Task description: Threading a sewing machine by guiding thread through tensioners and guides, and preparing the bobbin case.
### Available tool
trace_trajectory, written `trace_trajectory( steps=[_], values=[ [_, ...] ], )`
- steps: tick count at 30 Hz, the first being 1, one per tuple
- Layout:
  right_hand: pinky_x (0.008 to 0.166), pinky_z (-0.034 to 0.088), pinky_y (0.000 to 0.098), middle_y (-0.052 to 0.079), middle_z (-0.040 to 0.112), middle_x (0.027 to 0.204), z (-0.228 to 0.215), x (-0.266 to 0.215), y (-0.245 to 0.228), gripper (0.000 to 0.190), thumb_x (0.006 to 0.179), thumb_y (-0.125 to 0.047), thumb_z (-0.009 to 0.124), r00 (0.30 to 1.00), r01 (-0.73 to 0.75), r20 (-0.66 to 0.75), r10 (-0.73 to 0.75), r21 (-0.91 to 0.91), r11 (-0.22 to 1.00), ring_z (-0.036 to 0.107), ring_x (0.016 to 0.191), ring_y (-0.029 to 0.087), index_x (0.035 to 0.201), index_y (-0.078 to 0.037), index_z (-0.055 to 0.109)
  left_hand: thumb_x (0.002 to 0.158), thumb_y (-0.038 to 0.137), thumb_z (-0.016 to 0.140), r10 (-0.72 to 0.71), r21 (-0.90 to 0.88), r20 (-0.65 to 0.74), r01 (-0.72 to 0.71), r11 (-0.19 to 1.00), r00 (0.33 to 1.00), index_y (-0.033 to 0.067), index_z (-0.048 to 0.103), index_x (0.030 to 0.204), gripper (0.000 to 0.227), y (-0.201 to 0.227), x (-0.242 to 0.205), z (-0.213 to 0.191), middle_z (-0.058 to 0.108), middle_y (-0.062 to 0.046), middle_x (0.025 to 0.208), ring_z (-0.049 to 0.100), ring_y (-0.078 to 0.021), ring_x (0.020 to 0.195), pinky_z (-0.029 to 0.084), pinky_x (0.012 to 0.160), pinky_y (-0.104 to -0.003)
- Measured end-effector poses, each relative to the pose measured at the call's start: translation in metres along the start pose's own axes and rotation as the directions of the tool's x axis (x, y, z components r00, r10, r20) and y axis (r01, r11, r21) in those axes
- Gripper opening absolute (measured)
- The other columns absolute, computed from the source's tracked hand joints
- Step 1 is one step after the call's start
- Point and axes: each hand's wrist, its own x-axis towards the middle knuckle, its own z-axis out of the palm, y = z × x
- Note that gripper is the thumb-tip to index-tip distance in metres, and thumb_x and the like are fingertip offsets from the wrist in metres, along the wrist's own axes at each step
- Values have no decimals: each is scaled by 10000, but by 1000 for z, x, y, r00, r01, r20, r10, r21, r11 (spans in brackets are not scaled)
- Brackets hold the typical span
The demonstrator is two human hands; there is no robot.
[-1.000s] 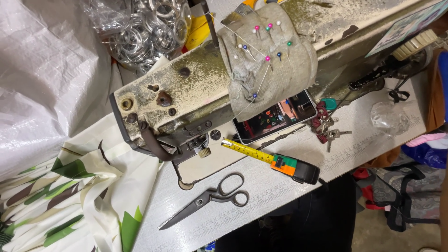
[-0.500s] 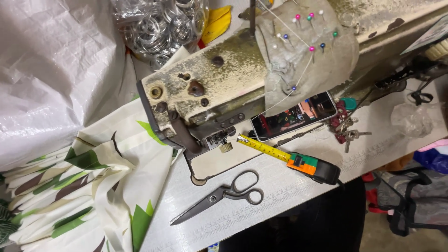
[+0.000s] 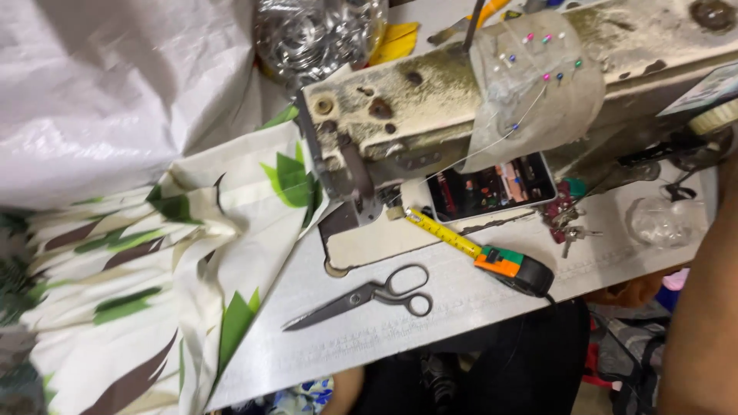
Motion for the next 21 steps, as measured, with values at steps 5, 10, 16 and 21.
trace_trajectory(
  steps=[5, 10, 16, 21],
  values=[
    [802, 523, 317, 196, 607, 931, 26, -19, -51, 247, 892, 308, 599, 998, 52, -27, -51, 31, 998, 618, 840, 254, 910, 64, 567, 837, 172, 715, 740, 226, 76, -734, 640, 669, 115, 621, 575, 284, 132, 79, -16, 443, 19, 478, 362, -76, 359, 345, 386, -198],
    [658, 524, 217, 133, 625, 1059, 94, -43, -105, 163, 864, -25, 624, 997, -24, 80, 11, 166, 986, 636, 770, 151, 1026, -12, 631, 810, 180, 669, 571, 63, -175, -570, 820, 802, 89, 642, 661, 176, 231, 132, -35, 649, 10, 613, 508, -92, 469, 378, 458, -231],
    [573, 554, 349, 172, 568, 1134, 144, -65, -109, 435, 848, -175, 604, 915, -267, 322, 244, 29, 963, 669, 776, 267, 1247, -53, 482, 870, 308, 552, -81, -319, 170, 133, 939, 982, 44, 482, 1282, 494, 305, 234, -37, 455, -159, 1365, 391, -318, 1255, 323, 1016, -434],
    [544, 563, 302, 94, 676, 760, 141, -68, -138, 135, 823, -76, 645, 963, -216, 194, 188, 137, 967, 683, 686, 272, 944, -54, 700, 959, 231, 476, 156, -641, 470, 215, 737, 869, -20, 537, 1254, 392, 255, 274, -20, 669, -156, 1072, 686, -225, 900, 533, 813, -366]
  ],
)
